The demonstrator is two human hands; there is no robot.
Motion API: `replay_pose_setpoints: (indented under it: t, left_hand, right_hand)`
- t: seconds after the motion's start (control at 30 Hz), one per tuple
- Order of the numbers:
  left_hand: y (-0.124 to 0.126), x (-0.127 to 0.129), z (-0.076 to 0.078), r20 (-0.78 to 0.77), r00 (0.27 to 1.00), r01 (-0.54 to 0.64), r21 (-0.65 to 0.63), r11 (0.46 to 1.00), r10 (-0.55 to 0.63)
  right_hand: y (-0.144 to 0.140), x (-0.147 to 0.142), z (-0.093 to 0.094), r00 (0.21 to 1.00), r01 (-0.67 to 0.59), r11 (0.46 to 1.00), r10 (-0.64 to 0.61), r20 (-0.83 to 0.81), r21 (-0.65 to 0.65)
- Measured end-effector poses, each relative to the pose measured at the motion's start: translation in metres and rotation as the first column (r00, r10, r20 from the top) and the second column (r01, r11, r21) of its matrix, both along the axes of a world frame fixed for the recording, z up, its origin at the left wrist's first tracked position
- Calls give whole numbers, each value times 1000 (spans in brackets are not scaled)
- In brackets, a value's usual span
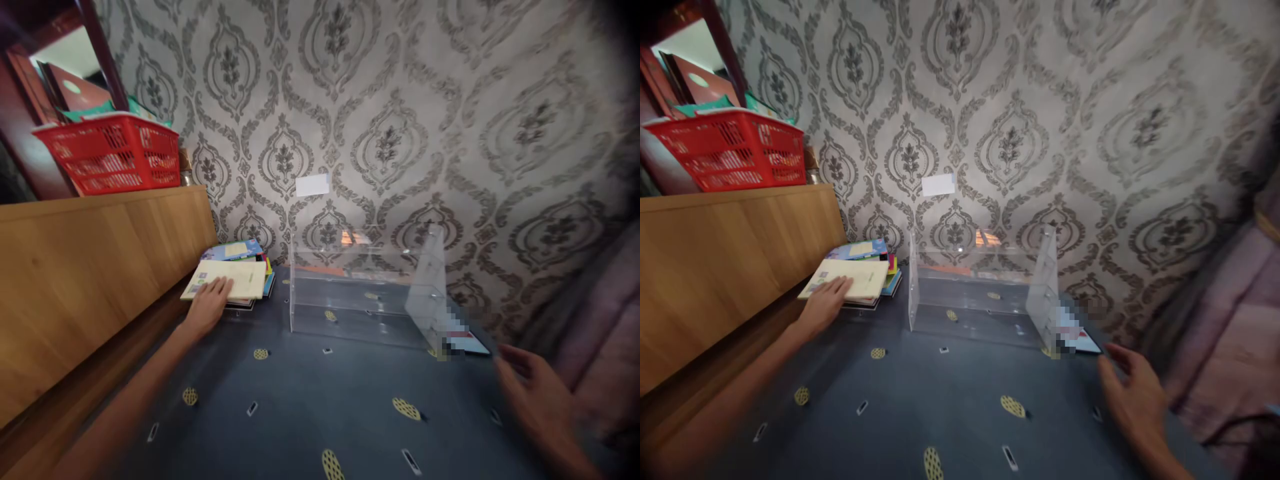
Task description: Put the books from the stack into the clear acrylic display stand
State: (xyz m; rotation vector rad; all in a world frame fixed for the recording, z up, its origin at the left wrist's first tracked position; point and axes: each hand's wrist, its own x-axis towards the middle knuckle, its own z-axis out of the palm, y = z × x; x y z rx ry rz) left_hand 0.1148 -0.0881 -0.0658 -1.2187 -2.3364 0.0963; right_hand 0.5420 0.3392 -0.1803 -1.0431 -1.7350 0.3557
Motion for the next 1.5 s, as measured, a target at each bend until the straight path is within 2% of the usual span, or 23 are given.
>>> replay_pose_setpoints:
  t: [0.07,0.13,0.2,0.23,0.3,0.33,0.47,0.53,0.6,0.67,0.73,0.8,0.87,0.93,0.97,1.0,1.07,1.13,1.27,1.4,1.5]
  left_hand:
    - [-23,27,-42,20,996,85,2,996,-85]
    - [-44,53,-81,109,974,205,-52,977,-198]
    - [-61,76,-108,157,962,228,-21,973,-222]
    - [-66,85,-115,173,959,226,-2,974,-223]
    - [-72,100,-121,195,954,228,29,973,-229]
    - [-72,107,-120,209,945,249,34,968,-250]
    - [-59,140,-111,275,866,418,61,906,-418]
    - [-48,160,-104,308,800,517,79,852,-514]
    - [-34,182,-96,350,710,627,80,775,-611]
    - [-18,202,-88,426,623,691,94,717,-656]
    - [-3,220,-81,513,553,715,112,690,-656]
    - [10,233,-76,623,495,714,107,692,-606]
    - [17,242,-73,710,432,714,107,692,-556]
    - [21,246,-72,737,382,731,129,670,-558]
    - [21,246,-72,726,366,746,145,650,-582]
    - [22,245,-72,705,356,763,159,626,-613]
    - [22,244,-74,659,349,792,172,586,-666]
    - [21,242,-76,640,358,803,161,574,-680]
    - [22,241,-81,646,372,797,146,587,-667]
    - [27,237,-87,654,392,777,142,614,-647]
    - [34,227,-90,659,420,766,111,633,-624]
  right_hand:
    - [-34,1,9,995,-95,994,96,24,-48]
    - [-69,-1,18,972,-222,974,225,67,-54]
    - [-102,-8,24,927,-358,932,361,102,-51]
    - [-118,-12,27,889,-438,897,442,120,-56]
    - [-148,-24,31,787,-588,803,595,159,-98]
    - [-162,-31,32,717,-663,740,671,188,-112]
    - [-213,-59,40,386,-885,435,885,261,-167]
    - [-231,-72,45,232,-941,291,925,300,-170]
    - [-243,-82,48,66,-958,158,934,351,-240]
    - [-249,-88,50,-46,-939,93,920,388,-332]
    - [-252,-94,51,-92,-915,84,909,406,-395]
    - [-253,-103,49,-117,-904,75,903,413,-422]
    - [-253,-116,46,-156,-901,45,895,419,-431]
    - [-250,-132,42,-187,-902,25,877,442,-430]
    - [-246,-141,40,-185,-904,34,867,462,-425]
    - [-242,-149,38,-165,-907,62,858,486,-417]
    - [-232,-160,34,-97,-904,151,838,537,-400]
    - [-221,-164,30,-36,-894,231,818,574,-385]
    - [-208,-150,25,35,-878,315,794,607,-360]
    - [-202,-127,16,162,-831,441,775,611,-339]
    - [-197,-108,4,257,-789,514,773,580,-335]
